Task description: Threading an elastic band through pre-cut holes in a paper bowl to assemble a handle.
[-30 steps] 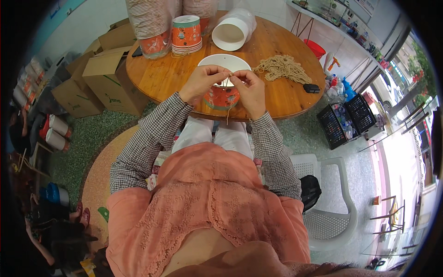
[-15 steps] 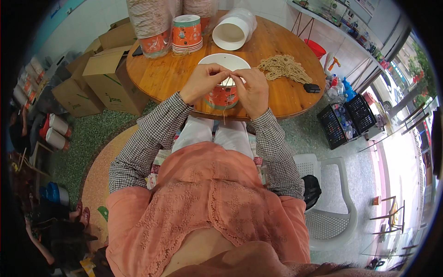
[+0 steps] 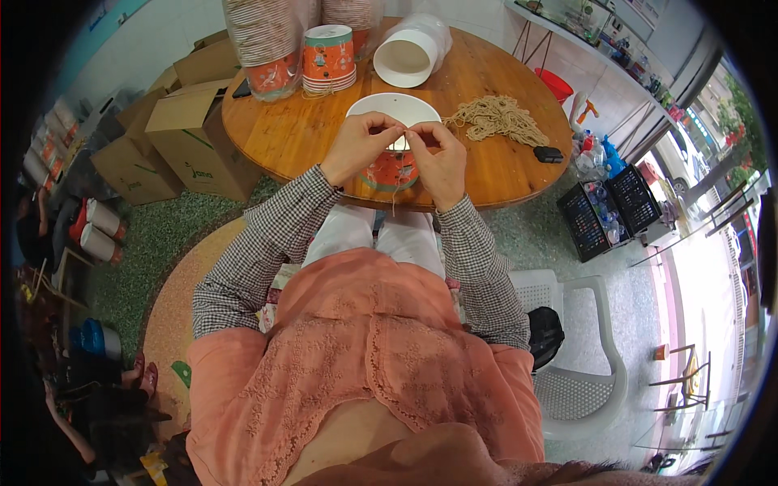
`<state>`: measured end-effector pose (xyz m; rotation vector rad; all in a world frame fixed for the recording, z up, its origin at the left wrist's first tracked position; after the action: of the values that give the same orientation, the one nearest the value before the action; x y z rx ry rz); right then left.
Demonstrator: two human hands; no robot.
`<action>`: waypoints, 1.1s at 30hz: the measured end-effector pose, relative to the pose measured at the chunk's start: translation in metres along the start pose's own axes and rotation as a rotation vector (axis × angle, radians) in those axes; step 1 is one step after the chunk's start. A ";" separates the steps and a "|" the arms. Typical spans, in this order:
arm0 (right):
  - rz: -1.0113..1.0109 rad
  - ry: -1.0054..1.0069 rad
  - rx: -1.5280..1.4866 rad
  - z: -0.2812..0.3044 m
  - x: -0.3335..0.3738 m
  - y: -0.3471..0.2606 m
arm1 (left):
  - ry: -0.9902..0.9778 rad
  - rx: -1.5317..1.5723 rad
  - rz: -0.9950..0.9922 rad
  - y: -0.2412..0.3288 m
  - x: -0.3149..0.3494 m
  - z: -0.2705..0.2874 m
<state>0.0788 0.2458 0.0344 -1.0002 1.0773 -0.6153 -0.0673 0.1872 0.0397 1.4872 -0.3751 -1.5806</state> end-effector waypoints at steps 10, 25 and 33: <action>-0.361 -0.181 -0.316 -0.003 0.000 0.009 | 0.054 -0.015 -0.056 -0.001 -0.001 0.005; -0.570 -0.313 -0.506 0.002 0.009 0.003 | 0.284 0.004 -0.031 -0.016 0.008 -0.003; -0.329 -0.344 -0.054 0.017 -0.002 -0.011 | 0.075 -0.349 -0.424 0.031 0.003 0.002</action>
<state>0.0943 0.2489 0.0479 -1.2912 0.6337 -0.6510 -0.0563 0.1671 0.0607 1.4010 0.2690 -1.7974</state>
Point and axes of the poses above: each hand's wrist, its own x-axis away from the middle knuckle, its own z-axis out of the back of the hand, y = z × x, the point moved 3 cm from there along -x, towards the middle knuckle, and after that the axes turned 15 degrees about -z, right-handed, at the moved point
